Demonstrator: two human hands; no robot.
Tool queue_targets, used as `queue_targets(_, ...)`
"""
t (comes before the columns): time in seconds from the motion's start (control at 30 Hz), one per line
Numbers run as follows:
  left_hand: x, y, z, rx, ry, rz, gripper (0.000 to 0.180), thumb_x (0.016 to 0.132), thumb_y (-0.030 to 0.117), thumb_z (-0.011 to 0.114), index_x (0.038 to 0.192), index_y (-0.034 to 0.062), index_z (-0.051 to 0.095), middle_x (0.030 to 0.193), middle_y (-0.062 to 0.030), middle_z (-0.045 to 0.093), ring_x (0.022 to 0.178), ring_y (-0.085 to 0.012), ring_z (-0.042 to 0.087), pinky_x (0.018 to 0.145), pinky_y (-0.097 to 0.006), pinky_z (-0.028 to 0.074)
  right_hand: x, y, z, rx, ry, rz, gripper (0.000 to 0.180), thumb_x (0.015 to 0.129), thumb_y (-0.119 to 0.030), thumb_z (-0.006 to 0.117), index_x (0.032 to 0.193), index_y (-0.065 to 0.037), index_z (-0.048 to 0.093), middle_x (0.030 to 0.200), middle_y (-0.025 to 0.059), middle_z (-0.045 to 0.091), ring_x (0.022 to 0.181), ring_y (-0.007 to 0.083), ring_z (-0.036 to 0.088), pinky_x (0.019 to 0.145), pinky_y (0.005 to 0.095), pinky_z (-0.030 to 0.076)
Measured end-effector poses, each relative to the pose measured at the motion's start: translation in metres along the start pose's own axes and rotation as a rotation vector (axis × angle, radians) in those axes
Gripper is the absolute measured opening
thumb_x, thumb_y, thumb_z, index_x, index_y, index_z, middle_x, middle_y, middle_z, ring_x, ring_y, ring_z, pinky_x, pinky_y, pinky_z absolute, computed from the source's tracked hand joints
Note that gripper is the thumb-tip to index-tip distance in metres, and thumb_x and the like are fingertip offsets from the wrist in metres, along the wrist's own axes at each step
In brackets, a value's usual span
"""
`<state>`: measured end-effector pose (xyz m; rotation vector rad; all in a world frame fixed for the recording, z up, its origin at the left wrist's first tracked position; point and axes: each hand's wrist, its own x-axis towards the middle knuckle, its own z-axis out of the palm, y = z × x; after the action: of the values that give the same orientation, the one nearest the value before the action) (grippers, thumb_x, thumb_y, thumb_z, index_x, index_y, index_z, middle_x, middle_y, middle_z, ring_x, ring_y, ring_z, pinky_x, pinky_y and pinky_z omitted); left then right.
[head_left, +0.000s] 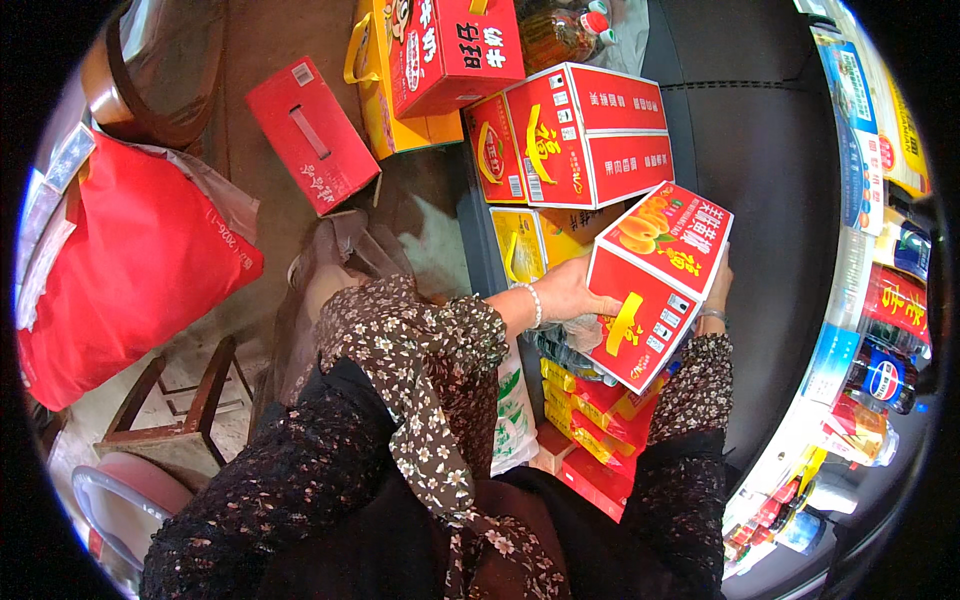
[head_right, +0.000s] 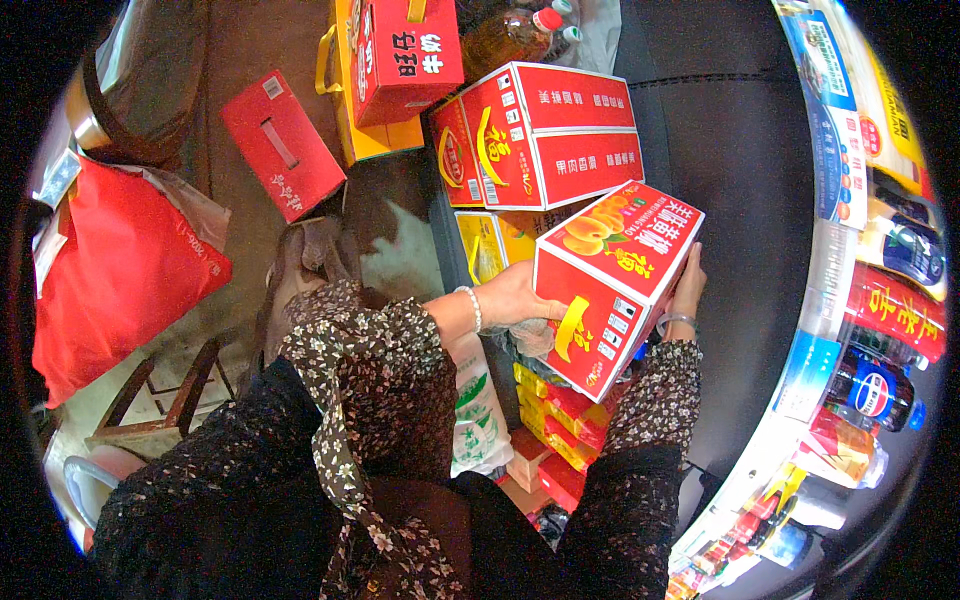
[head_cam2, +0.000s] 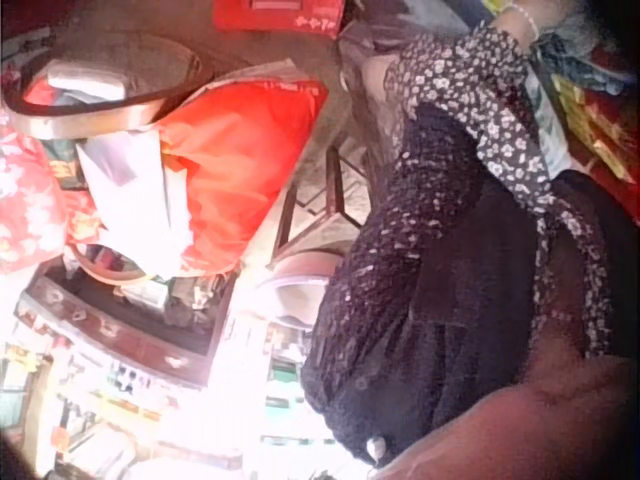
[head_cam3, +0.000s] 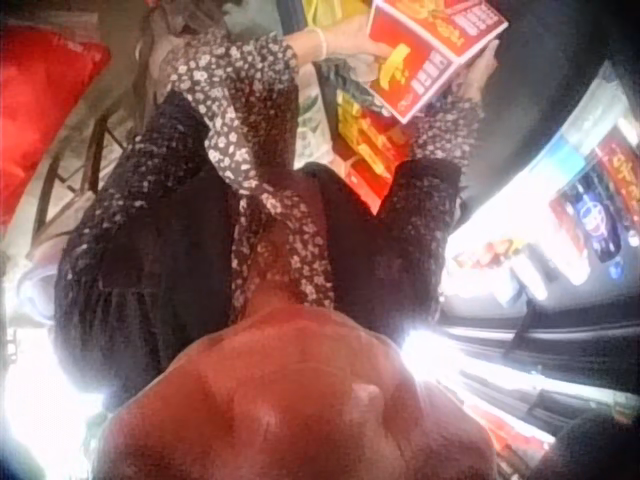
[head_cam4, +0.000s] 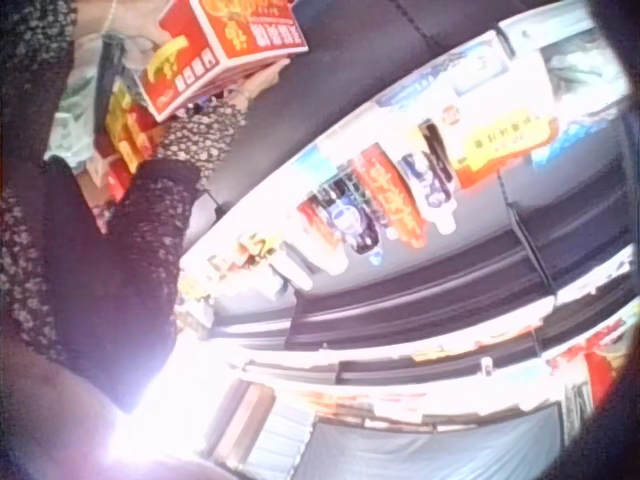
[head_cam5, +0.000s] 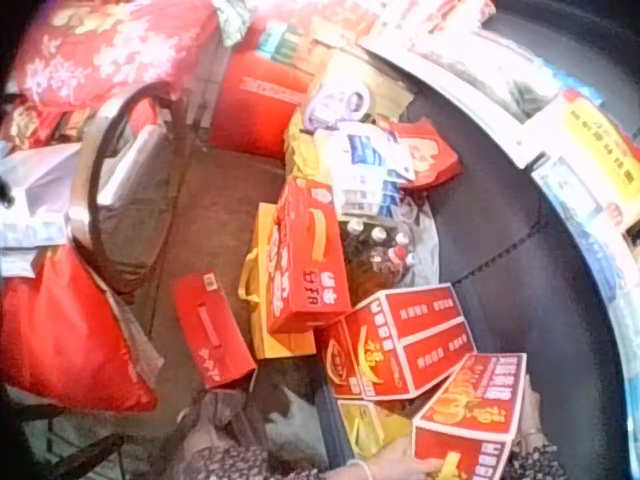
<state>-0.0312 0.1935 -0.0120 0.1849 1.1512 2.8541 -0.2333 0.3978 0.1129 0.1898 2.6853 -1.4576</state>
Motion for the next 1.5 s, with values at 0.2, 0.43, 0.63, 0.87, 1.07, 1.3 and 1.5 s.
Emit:
queue_targets(0.2,0.003,-0.002,-0.002,0.046,-0.015,-0.003,0.049,0.079,0.009,0.073,0.121,0.0018,0.05,0.114,-0.0055,0.061,0.102,-0.0117,0.056,0.09,-0.03,0.048,-0.003,0.012,-0.006,0.016,0.006,0.009,0.056,0.09,-0.051,0.052,0.107,0.002,0.06,0.101,0.014,0.066,0.084,0.0191,0.067,0.072,0.0303,0.054)
queue_targets(0.43,0.016,0.003,-0.018,0.027,-0.013,-0.024,0.047,0.082,0.012,0.071,0.123,0.0027,0.05,0.115,-0.0047,0.06,0.105,-0.0121,0.054,0.091,-0.029,0.047,0.009,0.025,-0.003,0.148,0.124,0.048,0.059,0.088,-0.052,0.056,0.104,0.004,0.062,0.105,0.0138,0.064,0.09,0.0188,0.063,0.079,0.0311,0.05)
queue_targets(0.63,0.021,-0.011,-0.02,-0.039,0.061,0.004,0.048,0.083,0.015,0.07,0.124,0.0023,0.049,0.117,-0.005,0.058,0.107,-0.0121,0.053,0.092,-0.03,0.045,0.012,0.029,-0.007,0.013,0.173,-0.005,0.061,0.089,-0.052,0.055,0.106,0.007,0.062,0.106,0.0145,0.064,0.092,0.0194,0.062,0.08,0.0311,0.048)
queue_targets(0.87,0.007,-0.039,-0.016,-0.017,0.209,-0.026,0.049,0.085,0.018,0.069,0.126,0.0019,0.047,0.118,-0.0059,0.057,0.109,-0.0138,0.051,0.094,-0.031,0.044,0.034,0.031,0.011,-0.213,0.001,-0.048,0.059,0.089,-0.053,0.054,0.102,0.005,0.062,0.099,0.0132,0.066,0.082,0.0166,0.063,0.07,0.03,0.05)
queue_targets(1.07,0.012,-0.069,-0.039,0.063,0.255,-0.007,0.042,0.09,0.018,0.06,0.125,-0.0006,0.046,0.116,-0.0105,0.06,0.105,-0.0177,0.056,0.089,-0.032,0.046,0.042,0.042,0.035,-0.216,0.039,-0.006,0.055,0.089,-0.05,0.055,0.089,0.004,0.065,0.09,0.0104,0.067,0.074,0.0146,0.061,0.067,0.0295,0.049)
queue_targets(1.3,0.017,-0.09,-0.046,0.529,0.458,-0.273,0.048,0.094,0.041,0.047,0.112,-0.003,0.054,0.104,-0.0226,0.064,0.1,-0.0315,0.062,0.083,-0.039,0.048,0.052,0.049,0.042,-0.372,0.029,-0.053,0.06,0.09,-0.052,0.051,0.084,0.006,0.068,0.086,0.015,0.068,0.075,0.0202,0.063,0.069,0.0332,0.048)
queue_targets(1.5,0.017,-0.04,-0.047,1.054,0.151,-0.376,0.054,0.092,0.041,0.034,0.088,-0.0041,0.063,0.084,-0.0316,0.06,0.088,-0.0444,0.059,0.077,-0.05,0.048,0.069,0.059,0.041,-0.434,0.102,-0.114,0.061,0.089,-0.052,0.052,0.078,0.006,0.068,0.082,0.0149,0.069,0.07,0.0211,0.063,0.067,0.0346,0.048)
